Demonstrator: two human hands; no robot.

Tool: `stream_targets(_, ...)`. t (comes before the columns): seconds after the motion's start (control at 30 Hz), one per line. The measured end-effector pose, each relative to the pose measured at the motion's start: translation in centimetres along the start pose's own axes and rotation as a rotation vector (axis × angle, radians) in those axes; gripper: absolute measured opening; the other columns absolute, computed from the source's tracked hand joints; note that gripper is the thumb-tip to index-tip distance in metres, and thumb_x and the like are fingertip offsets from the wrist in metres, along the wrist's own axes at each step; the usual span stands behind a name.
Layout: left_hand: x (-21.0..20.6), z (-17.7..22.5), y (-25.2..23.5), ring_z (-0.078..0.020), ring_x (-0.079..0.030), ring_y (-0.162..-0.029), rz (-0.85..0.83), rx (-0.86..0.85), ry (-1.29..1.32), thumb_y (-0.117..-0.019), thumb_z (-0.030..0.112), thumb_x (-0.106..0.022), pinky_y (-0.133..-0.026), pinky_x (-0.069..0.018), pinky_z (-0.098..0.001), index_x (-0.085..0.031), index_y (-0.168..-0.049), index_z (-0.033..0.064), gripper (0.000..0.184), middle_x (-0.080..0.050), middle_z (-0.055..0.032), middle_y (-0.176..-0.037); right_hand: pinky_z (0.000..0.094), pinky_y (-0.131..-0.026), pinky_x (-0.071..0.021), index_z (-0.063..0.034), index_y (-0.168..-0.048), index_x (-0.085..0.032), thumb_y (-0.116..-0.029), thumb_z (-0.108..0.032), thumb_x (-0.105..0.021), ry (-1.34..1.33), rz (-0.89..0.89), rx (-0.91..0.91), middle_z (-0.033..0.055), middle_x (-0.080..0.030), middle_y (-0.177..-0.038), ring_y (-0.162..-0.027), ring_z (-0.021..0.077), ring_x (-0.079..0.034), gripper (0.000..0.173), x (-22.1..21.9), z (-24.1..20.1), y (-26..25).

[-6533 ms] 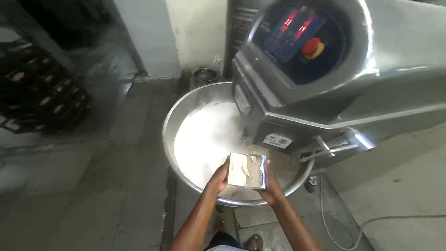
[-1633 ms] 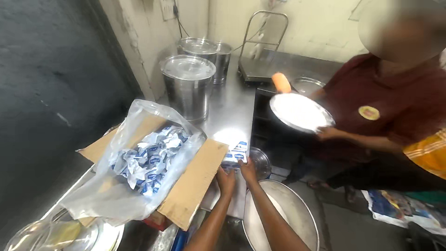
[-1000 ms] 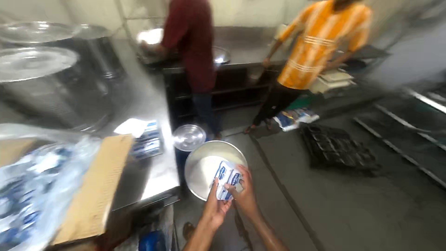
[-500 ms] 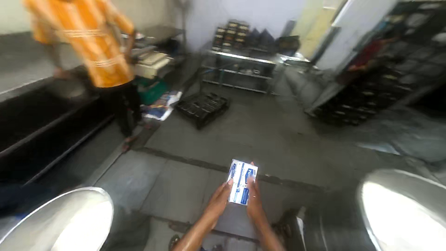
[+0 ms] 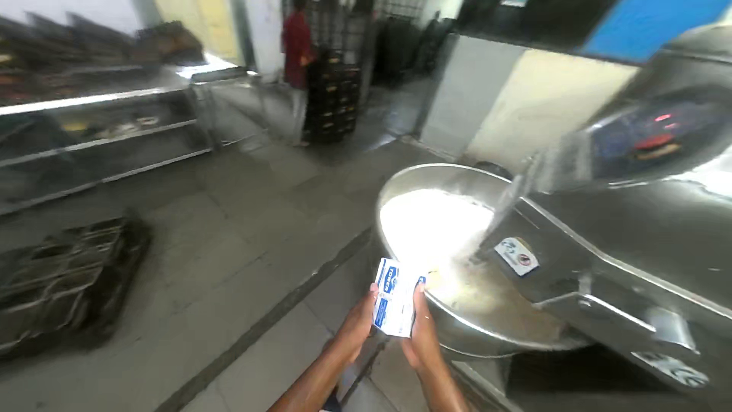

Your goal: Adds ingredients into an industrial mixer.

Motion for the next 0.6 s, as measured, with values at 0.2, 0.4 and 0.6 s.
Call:
stream_targets(0.2, -2.9, 5.1, -11.4, -0.0222, -0.041, -0.146, -0.218, -0.183, -0.321, -0.1097, 0.044, -0.033, -0.121, -0.0345, -0.0430, -0.027, -0.161, 0.0081, 0.063, -0.037, -0.0163, -0.162, 0.0382, -0.101, -0.0534, -0.0075, -0.157, -0.034, -0.1096, -0.041, -0.035, 0.265, 0.344, 0.190, 0.0149, -0.057, -0.141, -0.120, 0.0179, -0.062, 0.058, 1.2, -2.6, -9.1)
stream_targets(0.4, -7.2, 5.7, -19.8, -0.0169, -0.055, -0.132, -0.336, -0.168, -0.206, -0.1086, 0.041, -0.041, -0.110, -0.0474, -0.0400, -0.040, -0.157, 0.0159, 0.054, -0.049, -0.0082, -0.153, 0.0395, -0.105, -0.0518, -0.0218, -0.161, -0.031, -0.1095, -0.041, -0.034, 0.332, 0.475, 0.251, 0.0047, -0.053, -0.149, -0.126, 0.0144, -0.059, 0.055, 4.2, -5.4, -14.4)
stream_targets(0.6, -10.4, 5.4, -25.6, -0.0236, -0.058, -0.125, -0.444, 0.088, -0.192, -0.1100, 0.050, -0.030, -0.106, -0.0473, -0.0457, -0.049, -0.147, 0.0079, 0.059, -0.055, -0.0143, -0.142, 0.0462, -0.096, -0.0553, -0.0163, -0.150, -0.045, -0.1066, -0.060, -0.025, -0.114, 0.517, 0.091, 0.0115, -0.064, -0.131, -0.116, 0.0235, -0.064, 0.065, 8.5, -5.9, -18.0)
Point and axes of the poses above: each hand's wrist, its own y-axis away from the middle knuckle, its own x-axis out of the back of the hand, z = x × y, the point moved 3 cm from there along -y, towards the middle knuckle
